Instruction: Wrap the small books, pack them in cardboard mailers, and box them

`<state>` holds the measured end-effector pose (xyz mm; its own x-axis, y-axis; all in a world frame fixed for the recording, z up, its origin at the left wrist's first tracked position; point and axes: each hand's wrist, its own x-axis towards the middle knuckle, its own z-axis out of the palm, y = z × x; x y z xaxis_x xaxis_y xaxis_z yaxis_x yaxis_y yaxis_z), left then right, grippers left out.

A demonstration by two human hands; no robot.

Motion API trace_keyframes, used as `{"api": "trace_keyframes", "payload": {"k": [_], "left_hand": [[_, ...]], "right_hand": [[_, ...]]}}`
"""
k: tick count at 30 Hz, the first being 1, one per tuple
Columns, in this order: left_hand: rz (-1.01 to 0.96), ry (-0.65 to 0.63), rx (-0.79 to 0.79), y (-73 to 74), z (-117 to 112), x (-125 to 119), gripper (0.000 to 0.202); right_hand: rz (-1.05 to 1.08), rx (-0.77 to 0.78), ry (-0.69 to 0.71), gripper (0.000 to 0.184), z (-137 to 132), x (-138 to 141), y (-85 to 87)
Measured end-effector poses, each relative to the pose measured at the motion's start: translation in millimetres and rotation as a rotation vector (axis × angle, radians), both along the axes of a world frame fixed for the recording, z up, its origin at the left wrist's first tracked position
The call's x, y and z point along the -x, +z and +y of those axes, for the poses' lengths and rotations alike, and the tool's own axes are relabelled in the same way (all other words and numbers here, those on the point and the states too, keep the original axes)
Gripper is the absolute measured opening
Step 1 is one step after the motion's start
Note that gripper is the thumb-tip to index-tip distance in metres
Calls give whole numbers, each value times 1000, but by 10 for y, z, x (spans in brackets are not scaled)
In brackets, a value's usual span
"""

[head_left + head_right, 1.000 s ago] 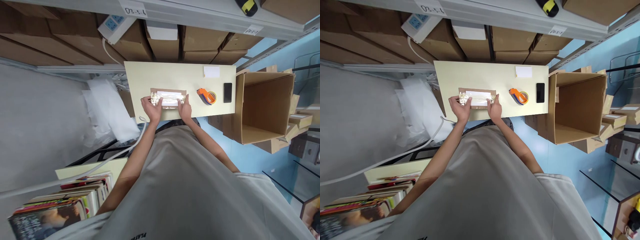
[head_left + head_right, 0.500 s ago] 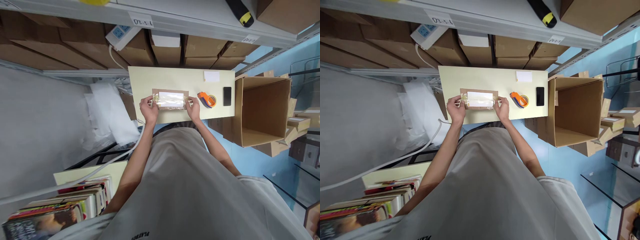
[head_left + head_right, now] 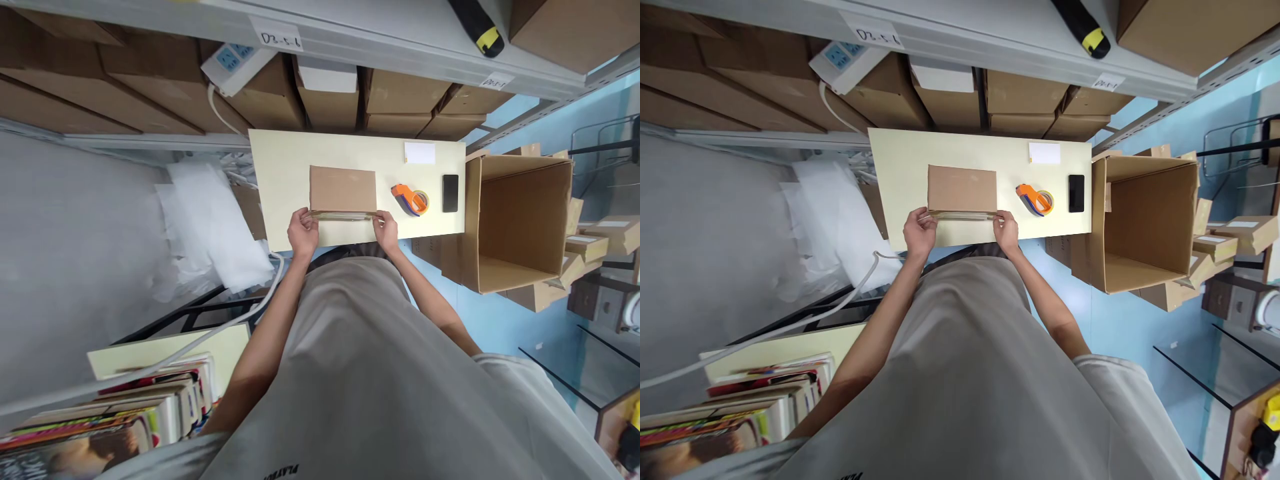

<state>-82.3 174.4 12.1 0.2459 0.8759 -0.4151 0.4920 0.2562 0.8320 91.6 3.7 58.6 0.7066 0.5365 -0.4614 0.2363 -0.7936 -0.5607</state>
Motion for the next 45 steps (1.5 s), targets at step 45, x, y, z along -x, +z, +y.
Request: {"api": "trace_keyframes", "payload": {"k": [45], "left_hand": [[-453, 275, 570, 138, -971, -1142, 79]], "right_hand": [[-306, 188, 201, 45, -659, -1287, -695]]}}
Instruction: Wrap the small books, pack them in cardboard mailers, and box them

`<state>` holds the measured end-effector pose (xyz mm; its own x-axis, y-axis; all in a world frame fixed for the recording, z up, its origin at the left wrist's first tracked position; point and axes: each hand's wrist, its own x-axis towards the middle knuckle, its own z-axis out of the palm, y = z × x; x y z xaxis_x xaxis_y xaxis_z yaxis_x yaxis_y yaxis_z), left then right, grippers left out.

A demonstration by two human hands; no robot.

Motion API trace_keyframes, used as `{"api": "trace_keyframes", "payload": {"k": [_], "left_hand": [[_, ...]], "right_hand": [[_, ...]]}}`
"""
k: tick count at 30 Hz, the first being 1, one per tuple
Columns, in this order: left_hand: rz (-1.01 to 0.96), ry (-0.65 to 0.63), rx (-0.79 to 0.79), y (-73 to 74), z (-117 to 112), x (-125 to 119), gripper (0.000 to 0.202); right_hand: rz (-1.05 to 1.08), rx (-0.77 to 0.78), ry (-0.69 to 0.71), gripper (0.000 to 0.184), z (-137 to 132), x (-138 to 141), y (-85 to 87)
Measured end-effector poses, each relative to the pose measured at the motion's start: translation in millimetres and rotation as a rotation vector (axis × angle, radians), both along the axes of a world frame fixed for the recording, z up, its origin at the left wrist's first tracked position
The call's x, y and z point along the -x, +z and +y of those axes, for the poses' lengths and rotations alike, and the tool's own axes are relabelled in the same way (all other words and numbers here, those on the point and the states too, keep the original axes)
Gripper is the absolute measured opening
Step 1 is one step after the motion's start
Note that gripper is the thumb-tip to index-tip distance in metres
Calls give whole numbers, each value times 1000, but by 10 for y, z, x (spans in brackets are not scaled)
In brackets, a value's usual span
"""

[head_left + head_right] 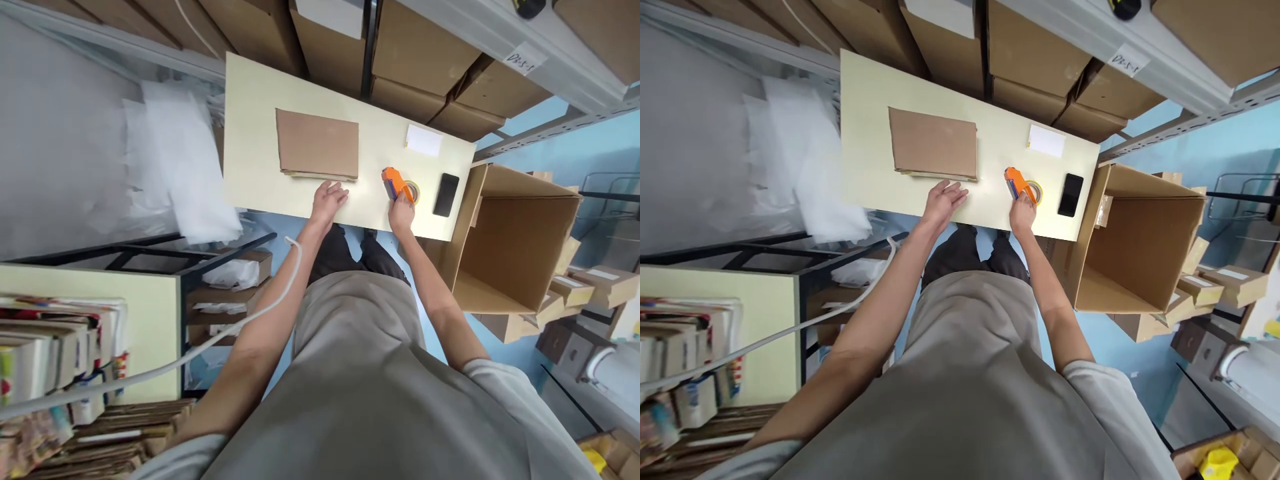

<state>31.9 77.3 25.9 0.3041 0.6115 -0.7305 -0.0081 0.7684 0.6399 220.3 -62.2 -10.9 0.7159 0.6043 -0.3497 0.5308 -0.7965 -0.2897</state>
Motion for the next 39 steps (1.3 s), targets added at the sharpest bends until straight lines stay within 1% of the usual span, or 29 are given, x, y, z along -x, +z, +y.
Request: {"api": "trace_keyframes", "payload": {"k": [3, 5, 7, 9, 11, 13, 17, 20, 22, 24, 27, 29, 31, 33, 34, 36, 39], "left_hand": [[9, -53, -29, -4, -316, -1, 62], [10, -103, -67, 6, -544, -27, 52], [-12, -148, -154, 34, -740, -88, 46], [-39, -184, -271, 79, -884, -174, 44], [-37, -200, -379, 140, -982, -257, 42], [-1, -200, -459, 214, -1049, -313, 40], [67, -172, -564, 394, -1152, -313, 36], [58, -191, -607, 535, -1228, -274, 33], [63, -219, -638, 605, -1277, -259, 29], [101, -244, -668, 637, -1317, -251, 23], [177, -291, -703, 623, -1331, -239, 15], [195, -275, -707, 607, -1294, -221, 20], [184, -205, -685, 621, -1216, -197, 34], [146, -141, -655, 682, -1109, -170, 47], [118, -130, -645, 728, -1053, -156, 49], [50, -145, -634, 833, -950, -129, 48], [-19, -201, -599, 968, -849, -94, 40]], "right_hand": [[92, -78, -31, 53, -76, -86, 42], [219, -189, -36, 62, -163, -143, 130], [428, -351, -22, 68, -262, -173, 251], [670, -517, -2, 74, -351, -163, 386], [851, -617, 3, 76, -415, -116, 515], [927, -642, -3, 77, -445, -57, 628], [949, -628, 20, 78, -444, 9, 801], [1000, -625, 67, 79, -446, 1, 880], [1026, -611, 79, 79, -464, -18, 899], [1031, -595, 78, 78, -494, -41, 887], [999, -583, 85, 76, -550, -86, 833], [952, -572, 107, 77, -593, -123, 805], [913, -551, 151, 77, -640, -166, 806], [873, -527, 221, 74, -689, -216, 839], [844, -515, 264, 72, -713, -242, 865], [756, -485, 354, 69, -758, -298, 920], [605, -447, 488, 64, -807, -379, 989]]}}
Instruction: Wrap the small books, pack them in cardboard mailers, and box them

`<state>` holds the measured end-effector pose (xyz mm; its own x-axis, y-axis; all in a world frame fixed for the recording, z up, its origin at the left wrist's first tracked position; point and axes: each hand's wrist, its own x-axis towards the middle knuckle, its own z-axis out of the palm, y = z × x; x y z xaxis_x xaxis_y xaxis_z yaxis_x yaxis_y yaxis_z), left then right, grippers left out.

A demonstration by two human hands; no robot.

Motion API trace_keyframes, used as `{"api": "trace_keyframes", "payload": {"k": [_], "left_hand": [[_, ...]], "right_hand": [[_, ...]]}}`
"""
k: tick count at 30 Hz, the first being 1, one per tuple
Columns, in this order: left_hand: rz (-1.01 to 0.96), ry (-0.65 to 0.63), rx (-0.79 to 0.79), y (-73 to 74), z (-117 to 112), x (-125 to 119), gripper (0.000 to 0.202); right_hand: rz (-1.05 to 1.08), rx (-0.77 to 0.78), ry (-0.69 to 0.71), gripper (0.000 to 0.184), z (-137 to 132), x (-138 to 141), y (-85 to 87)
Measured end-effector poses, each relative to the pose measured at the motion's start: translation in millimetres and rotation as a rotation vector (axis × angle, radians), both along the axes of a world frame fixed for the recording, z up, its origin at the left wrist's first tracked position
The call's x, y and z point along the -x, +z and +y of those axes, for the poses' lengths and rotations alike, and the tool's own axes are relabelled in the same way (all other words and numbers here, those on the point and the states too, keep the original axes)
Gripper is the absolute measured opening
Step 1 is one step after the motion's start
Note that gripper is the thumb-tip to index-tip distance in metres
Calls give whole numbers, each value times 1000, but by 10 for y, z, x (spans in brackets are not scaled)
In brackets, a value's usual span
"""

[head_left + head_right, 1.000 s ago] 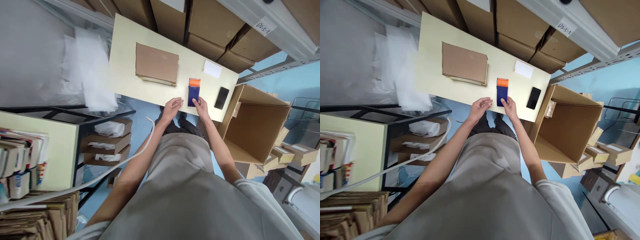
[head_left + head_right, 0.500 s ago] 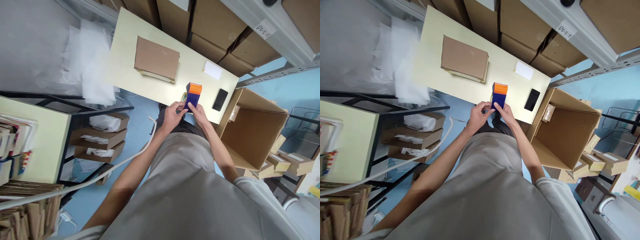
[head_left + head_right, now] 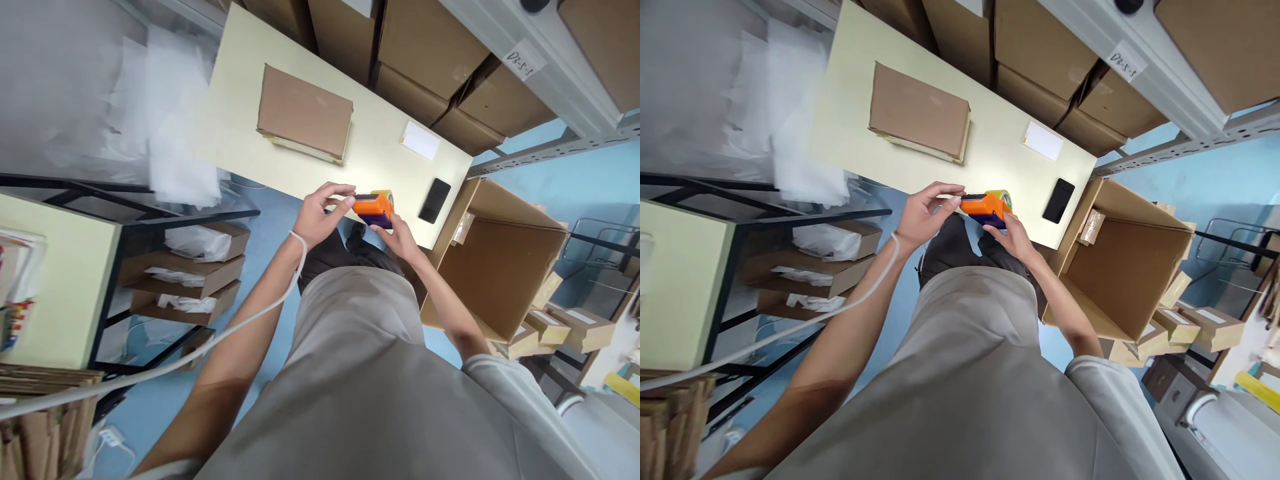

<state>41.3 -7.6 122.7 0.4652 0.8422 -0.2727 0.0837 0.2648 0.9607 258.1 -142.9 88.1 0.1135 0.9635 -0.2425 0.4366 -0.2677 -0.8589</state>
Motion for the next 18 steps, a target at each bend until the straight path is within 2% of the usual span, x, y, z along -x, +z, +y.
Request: {"api": "trace_keyframes", "payload": {"k": [5, 11, 18], "left_hand": [[3, -33, 29, 120, 37, 44, 35], [17, -116, -78, 247, -11, 85, 36], [21, -132, -67, 130, -49, 124, 29]], "right_hand": [[-138, -108, 141, 56, -33, -103, 86], [-223, -178, 276, 49, -57, -198, 248], [-271, -201, 402, 37, -54, -260, 330]]}}
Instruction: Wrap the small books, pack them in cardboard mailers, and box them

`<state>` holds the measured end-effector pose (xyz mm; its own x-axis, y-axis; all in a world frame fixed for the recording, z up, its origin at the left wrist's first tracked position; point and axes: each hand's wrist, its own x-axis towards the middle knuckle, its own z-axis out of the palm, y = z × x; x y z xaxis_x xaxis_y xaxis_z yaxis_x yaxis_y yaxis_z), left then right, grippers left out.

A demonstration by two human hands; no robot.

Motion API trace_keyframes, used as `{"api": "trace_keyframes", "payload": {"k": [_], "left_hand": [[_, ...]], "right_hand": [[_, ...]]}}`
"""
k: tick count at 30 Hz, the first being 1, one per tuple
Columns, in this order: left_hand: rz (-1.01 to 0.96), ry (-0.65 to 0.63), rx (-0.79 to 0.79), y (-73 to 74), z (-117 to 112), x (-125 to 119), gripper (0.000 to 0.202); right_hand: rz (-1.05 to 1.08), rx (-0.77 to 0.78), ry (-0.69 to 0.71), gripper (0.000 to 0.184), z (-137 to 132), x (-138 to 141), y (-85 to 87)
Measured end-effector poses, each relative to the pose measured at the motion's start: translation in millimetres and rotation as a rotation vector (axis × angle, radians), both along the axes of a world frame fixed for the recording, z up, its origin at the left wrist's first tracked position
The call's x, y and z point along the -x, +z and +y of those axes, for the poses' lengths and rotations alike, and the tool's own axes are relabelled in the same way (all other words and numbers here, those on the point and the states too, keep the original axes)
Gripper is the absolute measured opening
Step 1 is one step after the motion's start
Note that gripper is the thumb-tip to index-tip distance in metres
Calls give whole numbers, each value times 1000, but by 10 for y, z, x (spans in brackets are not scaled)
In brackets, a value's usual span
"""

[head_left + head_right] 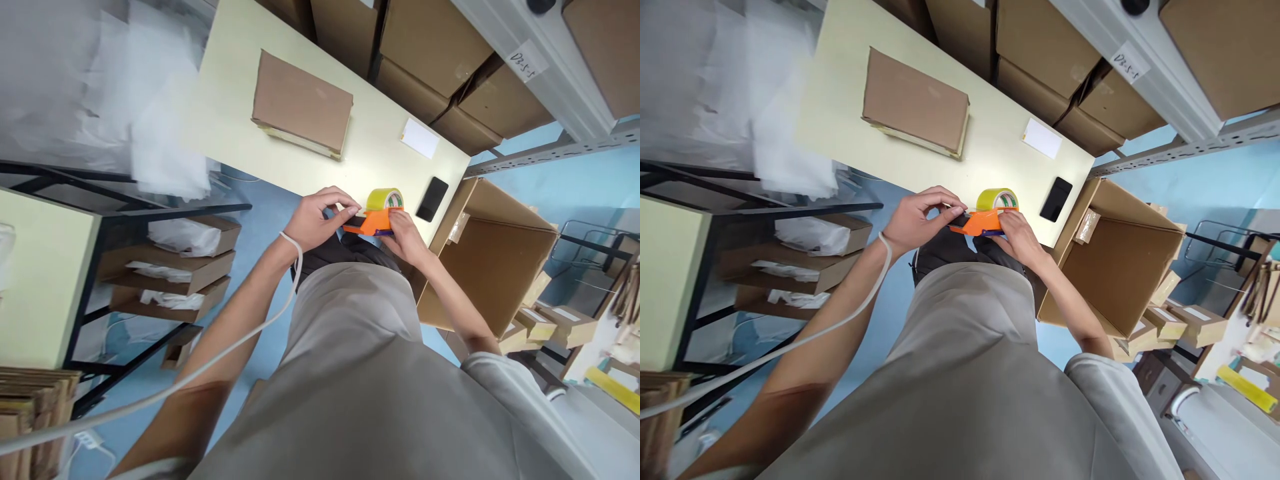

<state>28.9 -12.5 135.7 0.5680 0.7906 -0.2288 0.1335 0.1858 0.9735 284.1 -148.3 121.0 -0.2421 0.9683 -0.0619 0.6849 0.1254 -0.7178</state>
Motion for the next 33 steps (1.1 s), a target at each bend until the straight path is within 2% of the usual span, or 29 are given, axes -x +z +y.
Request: {"api": "trace_keyframes", "payload": {"k": [4, 9, 15, 19, 22, 24, 26, 28, 33], "left_hand": [[-10, -21, 2, -29, -33, 27, 25], [-21, -67, -66, 49, -118, 82, 25], [-45, -19, 4, 129, -220, 216, 19], [-35, -18, -72, 293, -256, 287, 18], [-13, -51, -204, 449, -256, 304, 17], [-2, -64, -297, 497, -244, 301, 15], [6, -59, -371, 476, -227, 294, 17], [16, -45, -429, 395, -214, 287, 21], [56, 38, -506, 43, -280, 249, 27]], "right_hand": [[-17, -6, 29, 36, -19, -8, 12], [-56, -16, 40, 36, -51, -4, 84], [-88, -60, 44, 33, -82, 30, 226], [-102, -87, 48, 30, -116, 60, 350], [-115, -109, 66, 28, -134, 80, 428], [-131, -104, 80, 28, -136, 91, 458], [-158, -91, 95, 30, -131, 100, 468], [-184, -71, 110, 33, -118, 114, 462], [-249, 66, 136, 39, -57, 188, 378]]}}
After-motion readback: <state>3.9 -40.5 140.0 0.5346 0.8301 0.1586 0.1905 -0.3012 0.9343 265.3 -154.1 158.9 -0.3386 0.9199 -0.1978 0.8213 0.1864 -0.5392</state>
